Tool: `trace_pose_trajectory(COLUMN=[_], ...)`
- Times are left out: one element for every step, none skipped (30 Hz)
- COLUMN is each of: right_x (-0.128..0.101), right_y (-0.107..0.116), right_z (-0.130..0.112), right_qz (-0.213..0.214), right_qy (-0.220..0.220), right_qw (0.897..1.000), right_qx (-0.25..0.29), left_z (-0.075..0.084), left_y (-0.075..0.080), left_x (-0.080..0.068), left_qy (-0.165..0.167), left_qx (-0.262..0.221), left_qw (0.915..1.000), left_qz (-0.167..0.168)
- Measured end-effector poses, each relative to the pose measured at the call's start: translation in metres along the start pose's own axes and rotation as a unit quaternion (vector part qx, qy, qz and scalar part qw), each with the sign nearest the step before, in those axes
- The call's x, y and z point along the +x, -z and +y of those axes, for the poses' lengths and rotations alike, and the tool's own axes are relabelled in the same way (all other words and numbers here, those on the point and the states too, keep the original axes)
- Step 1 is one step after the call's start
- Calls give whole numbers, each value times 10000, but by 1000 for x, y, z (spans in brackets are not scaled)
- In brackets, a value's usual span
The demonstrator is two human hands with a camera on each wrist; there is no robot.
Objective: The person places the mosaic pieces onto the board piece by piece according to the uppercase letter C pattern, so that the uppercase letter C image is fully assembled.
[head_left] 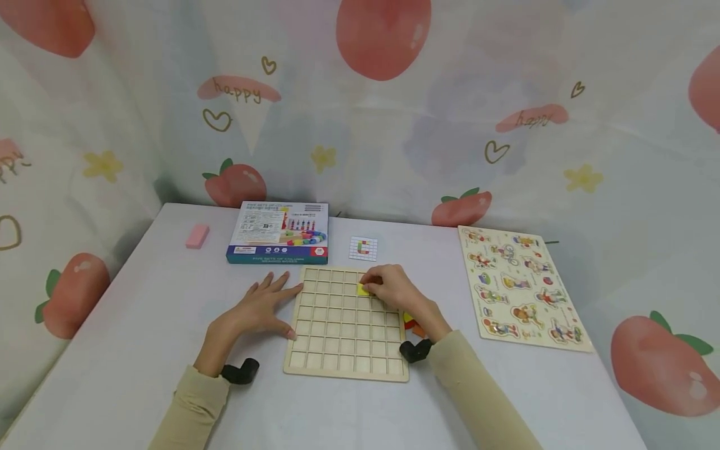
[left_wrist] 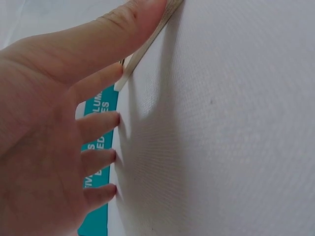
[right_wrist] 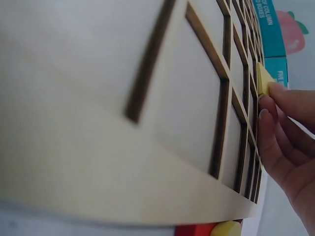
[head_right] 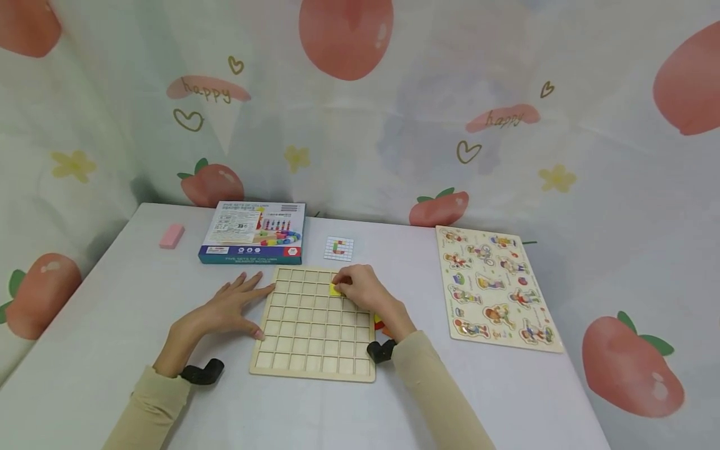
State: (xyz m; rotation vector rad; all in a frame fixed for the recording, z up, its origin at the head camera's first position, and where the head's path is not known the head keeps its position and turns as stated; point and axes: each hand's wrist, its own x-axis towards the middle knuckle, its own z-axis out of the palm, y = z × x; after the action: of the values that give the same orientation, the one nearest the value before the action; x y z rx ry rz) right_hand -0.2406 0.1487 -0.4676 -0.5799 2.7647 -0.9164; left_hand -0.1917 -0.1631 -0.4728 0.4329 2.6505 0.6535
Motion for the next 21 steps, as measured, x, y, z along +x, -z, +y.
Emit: trace_pose_trajectory(right_x=[0, 0, 0, 0, -1, -1, -1, -2, -3, -3, -4, -5, -6, -6, -7, -8, -9, -10, -11, -12, -14], right_y=[0, 0, 0, 0, 0, 0, 0, 0, 1, 1, 1, 2, 2, 3, 3, 3, 4, 4, 5, 6, 7], right_z=[0, -1, -1, -1, -1, -2, -2, -2, -3, -3, -4, -4, -5, -5, -5, -4, -4, -3, -3, -2, -1], right_qz=[-9, -19, -24, -28, -27, -28, -21, -8, 4, 7, 13, 15, 18, 19, 19, 23, 34, 39, 51, 69, 86], right_qy=[-19, -22, -3, 2, 4, 17, 23, 27, 22, 6, 38, 47, 48, 48, 42, 40, 45, 4, -18, -35, -66], right_qw=[10000, 10000, 10000, 10000, 10000, 10000, 9999, 9999, 9999, 9999, 9999, 9999, 9999, 9999, 10000, 10000, 10000, 10000, 9999, 9998, 9997], right_qx=[-9, -20, -49, -60, -86, -94, -98, -104, -110, -100, -122, -112, -110, -98, -75, -37, 1, 73, 128, 176, 221], left_z=[0, 0, 0, 0, 0, 1, 1, 1, 2, 2, 2, 1, 1, 1, 1, 1, 1, 1, 1, 2, 2], left_y=[0, 0, 0, 0, 0, 0, 1, 1, 1, 1, 1, 0, 0, -1, -1, -1, -1, -1, -1, -1, 0], left_x=[0, 0, 0, 0, 0, 0, 0, 0, 0, 0, 0, 0, 0, 1, 1, 0, 0, 0, -1, -1, -2], left_qy=[-14, -1, -3, 12, 2, -2, -8, 4, -2, 7, -1, 2, -4, 7, 6, -6, -19, -21, -18, -11, -22], left_qx=[20, 28, 32, 30, 36, 42, 50, 38, 37, 43, 48, 49, 46, 48, 47, 48, 39, 30, 13, 1, -9], left_qw=[10000, 10000, 10000, 10000, 10000, 10000, 10000, 10000, 10000, 10000, 10000, 10000, 10000, 10000, 10000, 10000, 10000, 10000, 10000, 10000, 10000], left_qz=[10, 8, 5, -8, -9, -7, -6, -10, -3, -7, 2, -1, -3, -9, -14, -15, -3, -4, 1, 2, 14])
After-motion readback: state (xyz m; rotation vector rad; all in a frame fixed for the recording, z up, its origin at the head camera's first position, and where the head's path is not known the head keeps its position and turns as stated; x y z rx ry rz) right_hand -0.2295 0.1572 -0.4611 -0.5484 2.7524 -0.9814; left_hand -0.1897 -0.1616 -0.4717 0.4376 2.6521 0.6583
